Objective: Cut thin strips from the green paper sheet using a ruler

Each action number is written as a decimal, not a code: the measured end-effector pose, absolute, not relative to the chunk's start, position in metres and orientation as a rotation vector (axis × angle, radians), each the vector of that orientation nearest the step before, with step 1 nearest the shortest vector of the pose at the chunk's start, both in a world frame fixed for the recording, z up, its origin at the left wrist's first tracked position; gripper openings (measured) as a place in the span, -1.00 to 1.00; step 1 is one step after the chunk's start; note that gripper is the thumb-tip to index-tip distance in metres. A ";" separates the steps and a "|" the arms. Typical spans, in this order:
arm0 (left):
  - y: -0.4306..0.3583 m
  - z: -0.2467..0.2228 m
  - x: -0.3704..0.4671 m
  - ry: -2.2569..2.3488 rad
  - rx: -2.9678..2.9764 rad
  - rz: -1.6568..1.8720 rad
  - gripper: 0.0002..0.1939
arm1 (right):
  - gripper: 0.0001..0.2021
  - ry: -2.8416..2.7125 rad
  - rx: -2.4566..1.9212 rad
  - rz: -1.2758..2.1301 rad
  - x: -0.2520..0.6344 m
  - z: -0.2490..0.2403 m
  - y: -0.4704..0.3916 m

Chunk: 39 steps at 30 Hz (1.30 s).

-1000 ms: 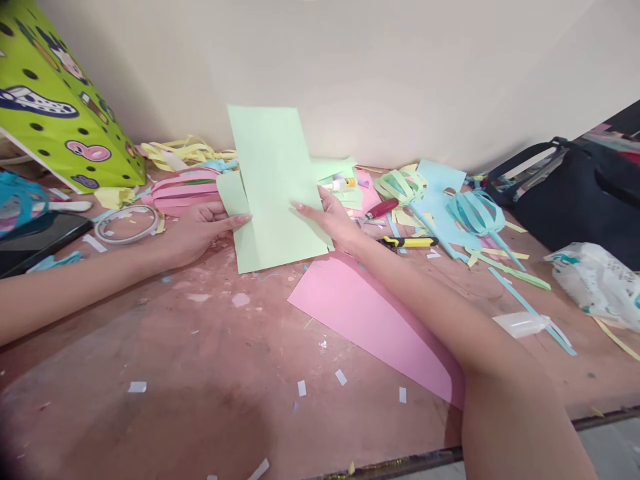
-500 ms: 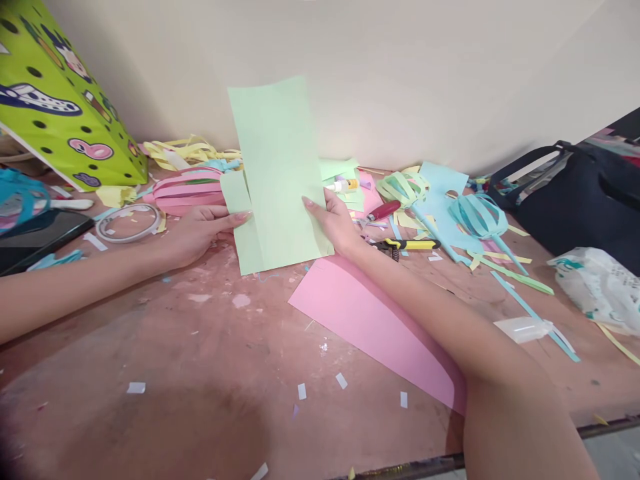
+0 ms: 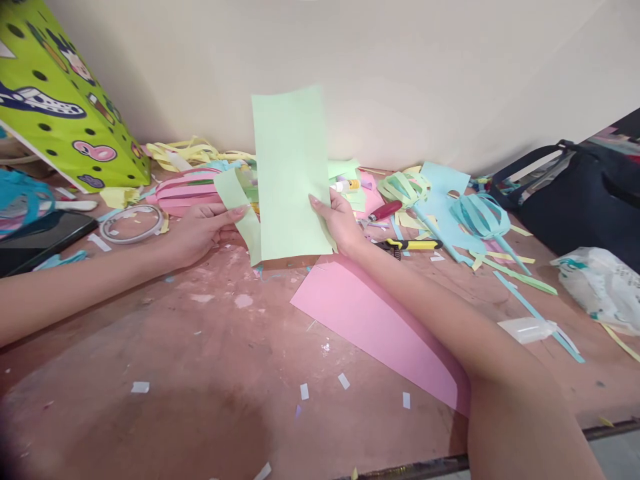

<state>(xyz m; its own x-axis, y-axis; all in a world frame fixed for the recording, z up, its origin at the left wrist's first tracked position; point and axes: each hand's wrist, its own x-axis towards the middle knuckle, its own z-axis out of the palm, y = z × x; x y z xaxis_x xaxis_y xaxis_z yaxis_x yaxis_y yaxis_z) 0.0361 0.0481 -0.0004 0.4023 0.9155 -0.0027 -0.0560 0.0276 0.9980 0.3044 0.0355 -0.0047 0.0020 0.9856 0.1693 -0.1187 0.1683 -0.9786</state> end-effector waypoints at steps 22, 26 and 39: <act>0.047 0.002 0.034 0.982 1.447 0.706 -0.50 | -0.44 -1.313 -0.987 0.945 0.305 -0.007 0.037; 0.049 -0.001 0.032 0.932 1.427 0.753 -0.50 | -0.42 -1.275 -1.005 0.918 0.305 -0.008 0.038; 0.046 0.006 0.032 0.969 1.508 0.564 -0.46 | -0.38 -1.240 -1.048 0.870 0.305 -0.008 0.040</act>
<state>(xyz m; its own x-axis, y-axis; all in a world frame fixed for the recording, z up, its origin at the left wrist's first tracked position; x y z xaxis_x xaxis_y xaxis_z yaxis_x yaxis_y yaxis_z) 0.0322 0.0459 0.0062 0.5358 0.8255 -0.1776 0.2534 0.0434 0.9664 0.3047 0.0397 -0.0083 0.1421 0.9407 0.3080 0.0306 0.3068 -0.9513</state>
